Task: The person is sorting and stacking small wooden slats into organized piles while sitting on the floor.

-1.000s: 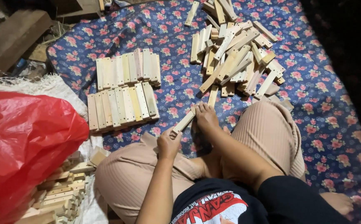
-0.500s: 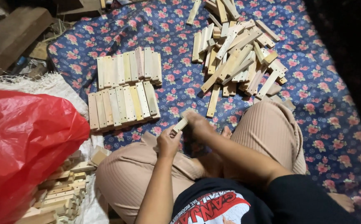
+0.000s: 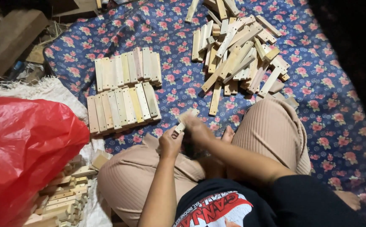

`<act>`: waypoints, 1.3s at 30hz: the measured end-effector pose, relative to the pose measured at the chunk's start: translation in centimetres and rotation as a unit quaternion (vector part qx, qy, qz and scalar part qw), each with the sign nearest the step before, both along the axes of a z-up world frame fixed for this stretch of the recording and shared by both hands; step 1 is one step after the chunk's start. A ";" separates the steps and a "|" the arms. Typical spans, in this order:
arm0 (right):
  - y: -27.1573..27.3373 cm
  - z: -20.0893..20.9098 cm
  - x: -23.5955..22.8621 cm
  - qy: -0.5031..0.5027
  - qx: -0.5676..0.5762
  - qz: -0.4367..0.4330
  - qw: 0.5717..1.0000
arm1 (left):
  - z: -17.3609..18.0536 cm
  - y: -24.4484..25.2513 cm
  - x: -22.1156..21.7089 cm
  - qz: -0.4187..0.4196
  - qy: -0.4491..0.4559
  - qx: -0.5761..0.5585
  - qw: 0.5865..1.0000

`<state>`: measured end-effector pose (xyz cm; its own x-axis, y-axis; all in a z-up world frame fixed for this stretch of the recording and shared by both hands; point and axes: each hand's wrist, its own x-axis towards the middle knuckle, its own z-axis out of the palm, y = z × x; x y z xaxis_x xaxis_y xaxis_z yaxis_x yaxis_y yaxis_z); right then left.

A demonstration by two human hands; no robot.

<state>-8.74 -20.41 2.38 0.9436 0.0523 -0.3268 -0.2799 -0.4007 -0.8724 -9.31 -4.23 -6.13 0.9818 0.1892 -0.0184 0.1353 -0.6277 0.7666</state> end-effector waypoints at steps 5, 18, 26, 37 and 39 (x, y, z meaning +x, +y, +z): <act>-2.2 -10.9 0.6 -0.311 -0.179 0.155 0.920 | 0.3 0.4 -0.6 -0.006 0.020 0.032 0.999; -1.6 -7.9 0.3 -0.217 -0.247 0.155 0.932 | 1.4 0.3 0.0 -0.017 0.010 -0.009 1.000; 1.0 -6.3 0.4 -0.110 -0.104 0.043 0.988 | 2.5 0.1 -0.2 -0.011 -0.001 0.010 1.000; -3.1 -11.8 3.4 -0.326 -0.281 0.095 0.898 | 2.1 -0.2 -0.4 -0.006 0.010 -0.044 0.999; -0.1 -4.5 0.3 -0.215 -0.051 0.092 0.971 | 1.2 -0.1 -0.1 -0.001 -0.003 -0.034 0.999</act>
<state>-8.40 -20.50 -2.09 0.9718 0.2208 0.0833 0.1860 -0.4993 -0.8462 -9.42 -4.36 -4.90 0.9823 0.1855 -0.0248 0.1290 -0.5751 0.8079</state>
